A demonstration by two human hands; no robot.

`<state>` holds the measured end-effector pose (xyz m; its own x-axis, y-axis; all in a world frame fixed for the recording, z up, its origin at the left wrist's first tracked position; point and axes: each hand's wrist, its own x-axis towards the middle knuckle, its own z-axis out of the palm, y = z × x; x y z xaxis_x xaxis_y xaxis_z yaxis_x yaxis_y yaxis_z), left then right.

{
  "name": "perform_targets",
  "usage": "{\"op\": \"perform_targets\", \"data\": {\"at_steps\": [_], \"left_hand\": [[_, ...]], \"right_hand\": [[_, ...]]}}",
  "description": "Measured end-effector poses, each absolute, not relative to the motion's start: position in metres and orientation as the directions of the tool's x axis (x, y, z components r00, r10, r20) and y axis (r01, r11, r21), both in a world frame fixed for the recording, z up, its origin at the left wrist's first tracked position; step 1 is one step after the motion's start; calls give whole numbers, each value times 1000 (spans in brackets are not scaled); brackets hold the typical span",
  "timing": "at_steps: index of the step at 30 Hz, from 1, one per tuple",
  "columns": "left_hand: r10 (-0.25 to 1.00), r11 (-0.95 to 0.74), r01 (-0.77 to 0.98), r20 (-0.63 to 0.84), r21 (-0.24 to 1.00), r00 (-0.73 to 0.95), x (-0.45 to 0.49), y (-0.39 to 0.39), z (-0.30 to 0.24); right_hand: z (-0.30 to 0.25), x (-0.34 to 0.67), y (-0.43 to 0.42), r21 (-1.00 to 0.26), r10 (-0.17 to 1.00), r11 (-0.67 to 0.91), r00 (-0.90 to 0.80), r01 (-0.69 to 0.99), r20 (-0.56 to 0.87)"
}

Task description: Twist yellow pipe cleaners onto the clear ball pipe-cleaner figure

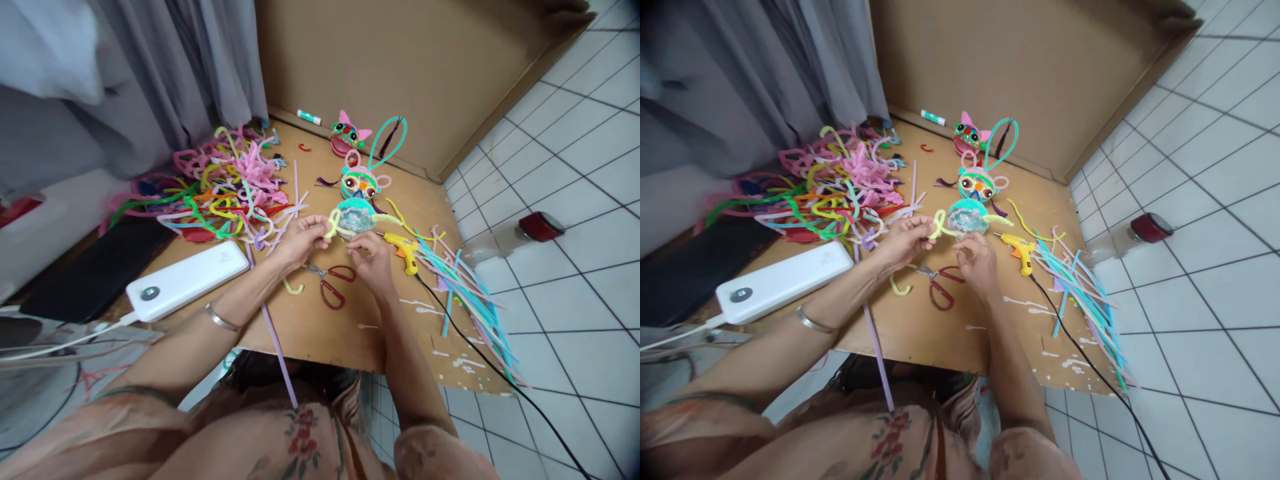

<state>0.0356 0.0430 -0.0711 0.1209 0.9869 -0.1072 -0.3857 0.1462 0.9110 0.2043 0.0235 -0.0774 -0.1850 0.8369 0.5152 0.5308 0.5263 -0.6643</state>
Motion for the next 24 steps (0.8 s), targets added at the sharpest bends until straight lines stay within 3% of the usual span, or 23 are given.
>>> {"op": "perform_targets", "data": {"at_steps": [4,9,11,13,16,20,24], "left_hand": [[991,81,-300,-43,950,130,37,40,-72],[992,-2,-159,23,987,127,41,37,-76],[991,-22,-125,38,992,127,41,37,-77],[988,-31,-116,48,993,144,40,37,-77],[984,-12,-160,40,987,174,40,37,-78],[979,18,-219,28,975,204,41,37,-80],[970,35,-239,25,970,241,42,34,-79]], "right_hand": [[-74,202,17,-595,777,521,-51,612,628],[-63,200,0,-448,494,583,141,678,858],[-62,198,-1,-379,502,549,68,745,862],[-65,195,1,-362,617,533,-59,765,785],[-71,192,8,-514,778,499,-100,698,620],[-76,191,14,-837,890,365,110,409,442],[-77,191,17,-916,930,321,101,242,353]]}}
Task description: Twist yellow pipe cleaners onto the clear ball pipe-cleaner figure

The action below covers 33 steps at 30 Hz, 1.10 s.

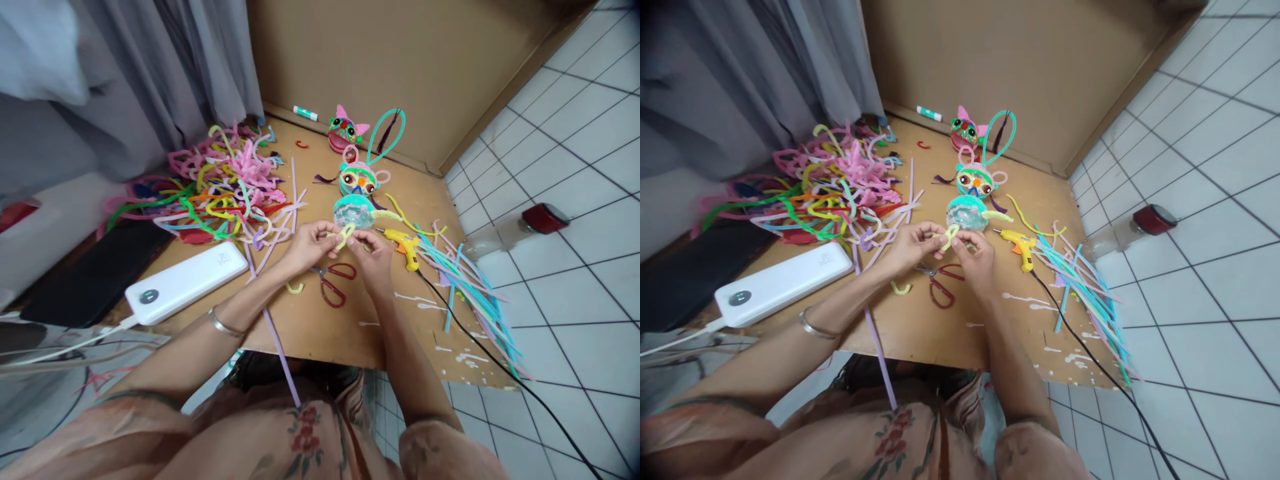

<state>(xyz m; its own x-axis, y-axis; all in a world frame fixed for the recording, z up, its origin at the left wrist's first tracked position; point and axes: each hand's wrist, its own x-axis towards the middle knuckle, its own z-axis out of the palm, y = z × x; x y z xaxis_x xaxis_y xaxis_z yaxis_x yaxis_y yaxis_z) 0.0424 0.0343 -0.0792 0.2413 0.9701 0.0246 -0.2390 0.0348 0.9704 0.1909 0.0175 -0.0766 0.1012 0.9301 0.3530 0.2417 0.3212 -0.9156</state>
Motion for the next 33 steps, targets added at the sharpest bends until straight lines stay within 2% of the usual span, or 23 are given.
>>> {"op": "perform_targets", "data": {"at_steps": [5,9,12,16,23,29,33], "left_hand": [[957,89,-271,-6,958,291,45,31,-81],[960,130,-358,-27,925,279,48,31,-83],[965,145,-385,-45,911,257,49,31,-83],[967,148,-339,-64,929,248,47,32,-82],[973,146,-356,-69,923,221,45,34,-79],[965,145,-351,-55,925,255,44,33,-80],[962,163,-350,-70,923,263,46,32,-80]], "right_hand": [[-77,189,19,-968,969,194,120,159,214],[-77,187,18,-981,982,144,105,130,159],[-76,187,18,-983,983,140,104,117,153],[-77,189,19,-985,986,131,90,109,141],[-75,191,18,-974,978,179,87,139,192],[-76,192,19,-979,977,185,94,88,193],[-76,190,17,-979,982,167,67,120,176]]}}
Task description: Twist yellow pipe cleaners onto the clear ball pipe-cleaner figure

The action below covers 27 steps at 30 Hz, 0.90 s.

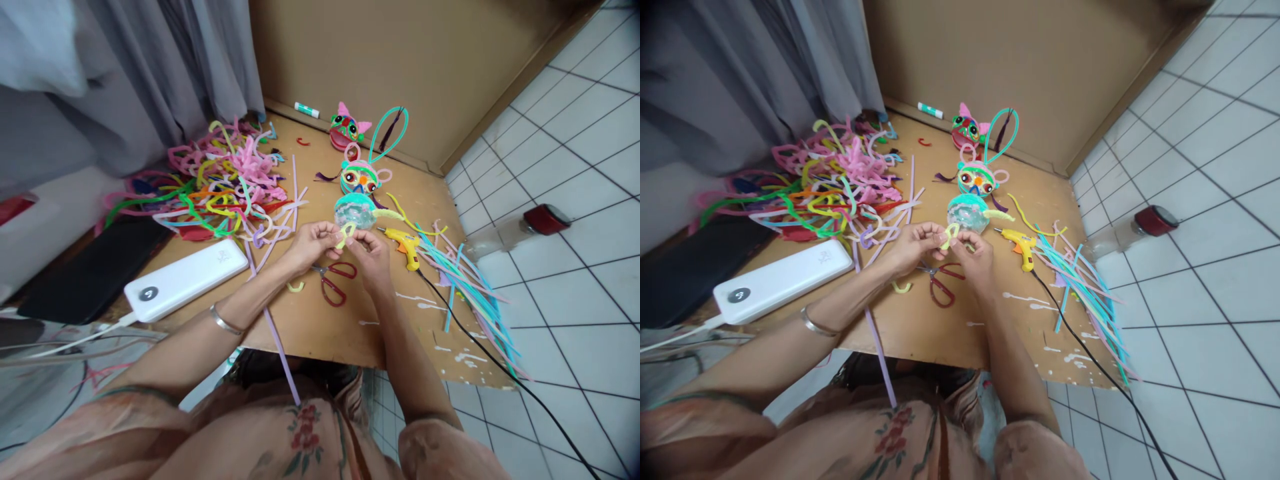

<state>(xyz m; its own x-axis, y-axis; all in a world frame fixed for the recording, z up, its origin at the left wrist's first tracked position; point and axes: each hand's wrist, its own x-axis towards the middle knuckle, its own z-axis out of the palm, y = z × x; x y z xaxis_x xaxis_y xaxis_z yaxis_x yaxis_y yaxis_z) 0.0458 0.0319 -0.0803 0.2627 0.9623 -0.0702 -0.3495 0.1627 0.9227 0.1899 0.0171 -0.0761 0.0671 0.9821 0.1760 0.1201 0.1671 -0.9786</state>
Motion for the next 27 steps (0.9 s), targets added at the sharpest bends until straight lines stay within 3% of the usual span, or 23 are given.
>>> {"op": "perform_targets", "data": {"at_steps": [6,13,27], "left_hand": [[957,198,-374,-96,906,273,48,30,-80],[943,122,-211,-47,970,330,37,35,-73],[951,106,-207,-39,972,307,44,37,-82]], "right_hand": [[-78,192,18,-975,979,197,33,107,201],[-78,198,19,-989,988,132,-89,62,126],[-86,193,29,-984,976,180,124,-7,177]]}}
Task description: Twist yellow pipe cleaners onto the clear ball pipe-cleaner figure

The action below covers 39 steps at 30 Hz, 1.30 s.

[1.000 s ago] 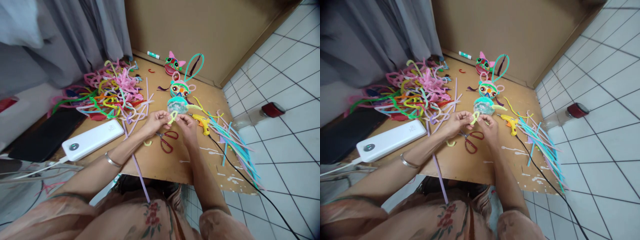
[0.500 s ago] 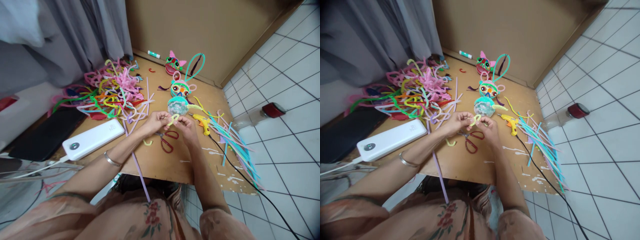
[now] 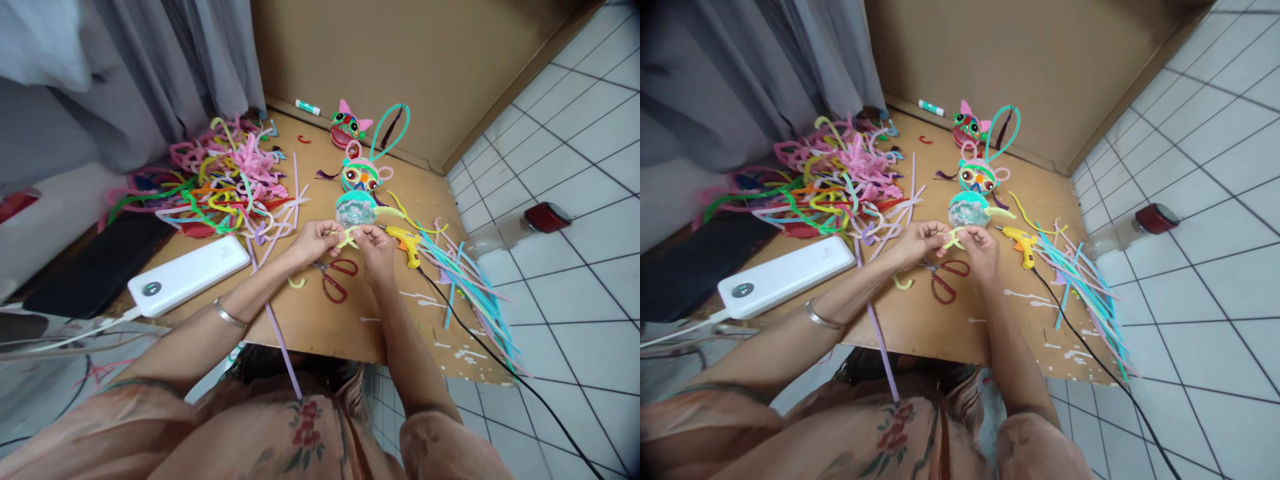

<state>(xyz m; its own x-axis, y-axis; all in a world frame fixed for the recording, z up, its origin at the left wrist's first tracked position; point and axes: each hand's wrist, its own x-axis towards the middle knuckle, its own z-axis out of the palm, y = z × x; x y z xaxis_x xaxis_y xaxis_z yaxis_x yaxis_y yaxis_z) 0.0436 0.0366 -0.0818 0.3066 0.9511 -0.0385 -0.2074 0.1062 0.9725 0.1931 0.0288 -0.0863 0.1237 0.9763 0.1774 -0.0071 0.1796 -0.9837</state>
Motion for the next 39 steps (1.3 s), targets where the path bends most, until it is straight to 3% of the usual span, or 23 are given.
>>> {"op": "perform_targets", "data": {"at_steps": [8,14,19,24,39], "left_hand": [[984,11,-237,31,971,175,44,42,-89],[996,-80,-209,87,975,27,38,54,-100],[971,-198,-116,211,973,114,39,64,-102],[953,-172,-196,214,965,216,47,81,-111],[953,-224,-245,264,943,148,49,115,-114]], "right_hand": [[-99,188,32,-992,969,120,223,-32,110],[-109,202,40,-992,844,122,523,24,116],[-101,208,51,-999,907,26,422,-44,5],[-102,204,64,-997,913,11,407,-79,-22],[-121,196,106,-999,898,45,439,-19,32]]}}
